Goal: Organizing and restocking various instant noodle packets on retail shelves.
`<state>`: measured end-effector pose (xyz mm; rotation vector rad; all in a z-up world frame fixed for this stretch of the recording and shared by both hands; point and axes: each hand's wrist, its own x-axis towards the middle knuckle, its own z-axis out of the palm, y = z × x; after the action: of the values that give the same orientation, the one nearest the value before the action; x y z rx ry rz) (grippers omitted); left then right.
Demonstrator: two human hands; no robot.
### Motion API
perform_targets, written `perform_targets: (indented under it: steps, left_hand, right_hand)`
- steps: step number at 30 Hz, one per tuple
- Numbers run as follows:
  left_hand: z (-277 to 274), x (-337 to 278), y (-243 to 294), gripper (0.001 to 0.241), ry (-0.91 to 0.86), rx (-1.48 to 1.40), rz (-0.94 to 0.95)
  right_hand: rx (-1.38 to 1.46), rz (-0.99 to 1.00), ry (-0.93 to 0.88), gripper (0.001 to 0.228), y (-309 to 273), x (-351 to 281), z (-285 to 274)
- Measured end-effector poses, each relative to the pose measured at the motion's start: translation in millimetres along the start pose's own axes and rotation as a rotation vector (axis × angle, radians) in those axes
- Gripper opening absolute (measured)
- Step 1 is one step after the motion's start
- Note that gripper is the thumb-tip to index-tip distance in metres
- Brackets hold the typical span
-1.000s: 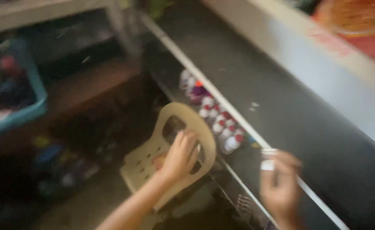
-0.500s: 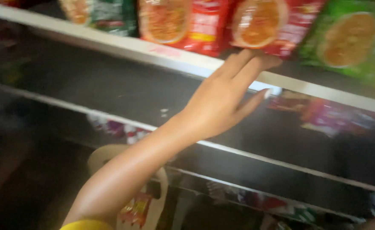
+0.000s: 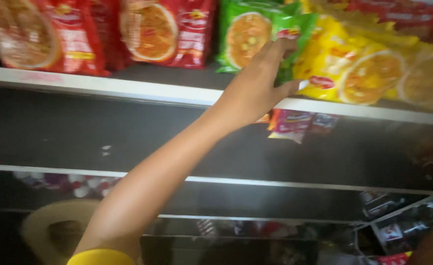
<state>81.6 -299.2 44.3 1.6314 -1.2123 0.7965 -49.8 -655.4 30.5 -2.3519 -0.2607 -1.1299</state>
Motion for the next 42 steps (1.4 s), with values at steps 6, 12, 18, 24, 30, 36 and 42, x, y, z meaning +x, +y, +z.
perform_targets:
  steps: [6, 12, 18, 24, 30, 36, 42]
  left_hand:
    - [75, 33, -4, 0.082, -0.005, 0.037, -0.209]
    - [99, 36, 18, 0.09, 0.131, 0.203, -0.152]
    - [151, 46, 61, 0.066, 0.31, 0.318, 0.135]
    - [317, 83, 68, 0.052, -0.129, -0.351, 0.114]
    - [294, 98, 88, 0.058, 0.071, -0.187, -0.003]
    - [157, 56, 54, 0.049, 0.557, 0.482, 0.063]
    - [132, 31, -24, 0.089, 0.336, 0.109, -0.151]
  right_hand:
    - [0.002, 0.024, -0.013, 0.048, 3, 24, 13]
    - [-0.321, 0.358, 0.103, 0.036, 55, 43, 7]
    - [-0.242, 0.211, 0.132, 0.032, 227, 64, -43]
    - [-0.22, 0.104, 0.175, 0.029, 329, 46, -119]
    - [-0.169, -0.016, 0.26, 0.026, 285, 47, -121]
    - [0.305, 0.148, 0.016, 0.027, 61, 42, -63]
    - [0.242, 0.196, -0.332, 0.066, 51, 67, 32]
